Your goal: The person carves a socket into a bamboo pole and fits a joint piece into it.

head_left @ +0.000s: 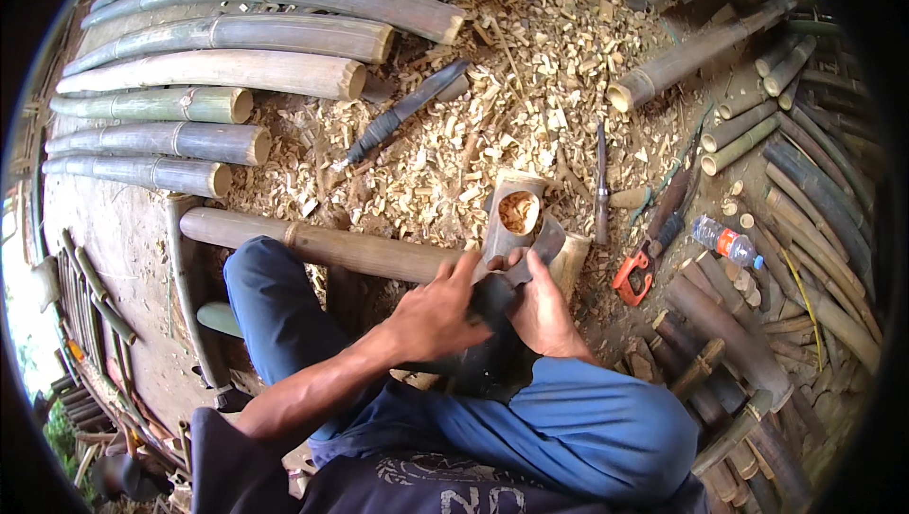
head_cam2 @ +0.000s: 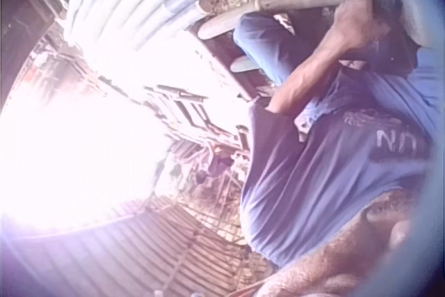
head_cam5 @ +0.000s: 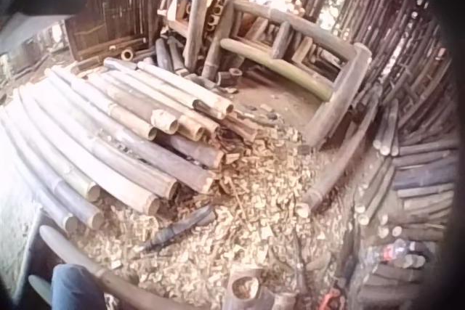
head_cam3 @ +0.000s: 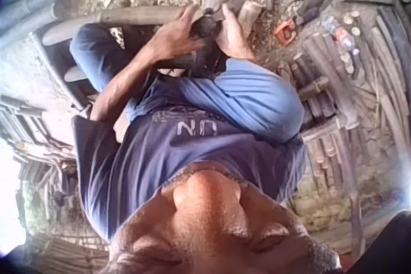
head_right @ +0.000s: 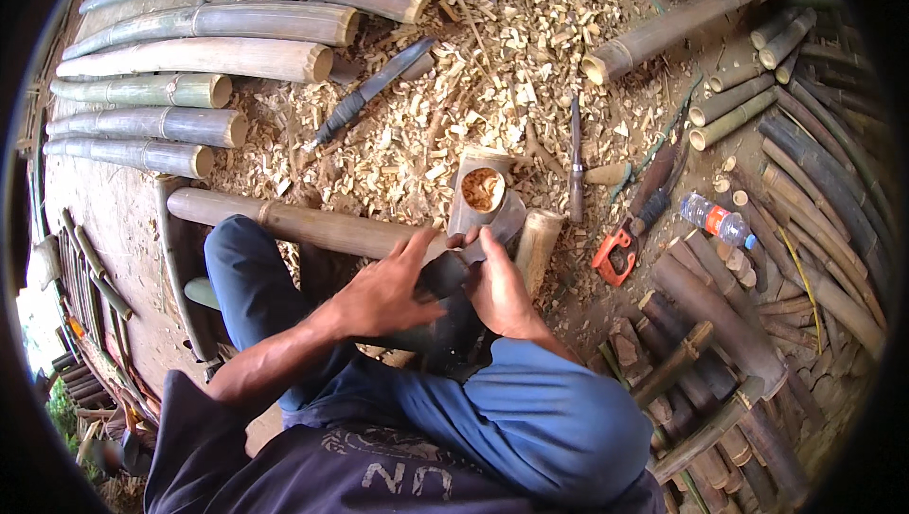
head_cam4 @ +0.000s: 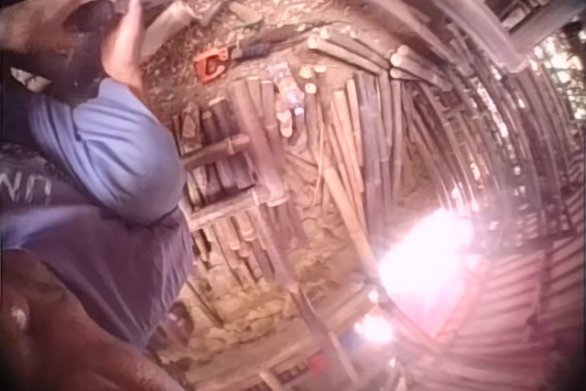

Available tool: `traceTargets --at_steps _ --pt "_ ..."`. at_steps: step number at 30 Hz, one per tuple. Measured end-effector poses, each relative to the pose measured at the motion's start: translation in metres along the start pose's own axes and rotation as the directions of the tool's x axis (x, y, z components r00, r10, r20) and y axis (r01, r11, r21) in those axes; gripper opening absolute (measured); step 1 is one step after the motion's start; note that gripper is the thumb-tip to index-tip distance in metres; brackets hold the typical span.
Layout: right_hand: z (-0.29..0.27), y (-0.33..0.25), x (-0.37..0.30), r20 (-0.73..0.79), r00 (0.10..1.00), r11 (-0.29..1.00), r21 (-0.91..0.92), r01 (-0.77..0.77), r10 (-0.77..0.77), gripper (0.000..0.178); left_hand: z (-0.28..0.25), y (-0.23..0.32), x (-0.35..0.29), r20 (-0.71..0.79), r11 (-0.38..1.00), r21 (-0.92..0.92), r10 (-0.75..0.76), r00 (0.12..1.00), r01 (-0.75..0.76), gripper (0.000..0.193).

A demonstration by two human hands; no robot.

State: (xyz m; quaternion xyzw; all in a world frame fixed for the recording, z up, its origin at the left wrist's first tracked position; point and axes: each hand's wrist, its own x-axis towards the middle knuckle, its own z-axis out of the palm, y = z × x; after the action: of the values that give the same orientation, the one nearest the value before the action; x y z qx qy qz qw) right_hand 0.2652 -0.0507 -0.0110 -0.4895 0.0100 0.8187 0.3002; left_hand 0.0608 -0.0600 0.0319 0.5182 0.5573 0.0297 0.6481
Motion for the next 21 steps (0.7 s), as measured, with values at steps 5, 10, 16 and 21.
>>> traceTargets --at_steps 5,10,16,21 --pt "-0.023 0.002 0.000 0.039 0.997 0.967 -0.248 -0.056 0.068 0.038 0.036 -0.018 -0.031 -0.194 0.965 0.260 0.017 0.981 0.035 0.070" --pt "-0.013 0.007 0.035 0.166 0.970 0.969 0.142 -0.200 0.176 0.038 -0.017 0.040 -0.009 -0.167 0.690 0.716 0.022 0.986 0.106 0.037" --pt "-0.016 0.004 0.046 0.125 0.974 0.951 0.227 -0.212 0.188 0.031 -0.067 0.091 0.022 0.190 0.756 0.651 -0.071 0.979 -0.071 0.028" --pt "-0.022 -0.007 0.044 0.084 0.980 0.974 0.120 -0.192 0.183 0.027 -0.058 0.083 0.030 0.200 0.835 0.543 -0.236 0.951 0.093 0.043"
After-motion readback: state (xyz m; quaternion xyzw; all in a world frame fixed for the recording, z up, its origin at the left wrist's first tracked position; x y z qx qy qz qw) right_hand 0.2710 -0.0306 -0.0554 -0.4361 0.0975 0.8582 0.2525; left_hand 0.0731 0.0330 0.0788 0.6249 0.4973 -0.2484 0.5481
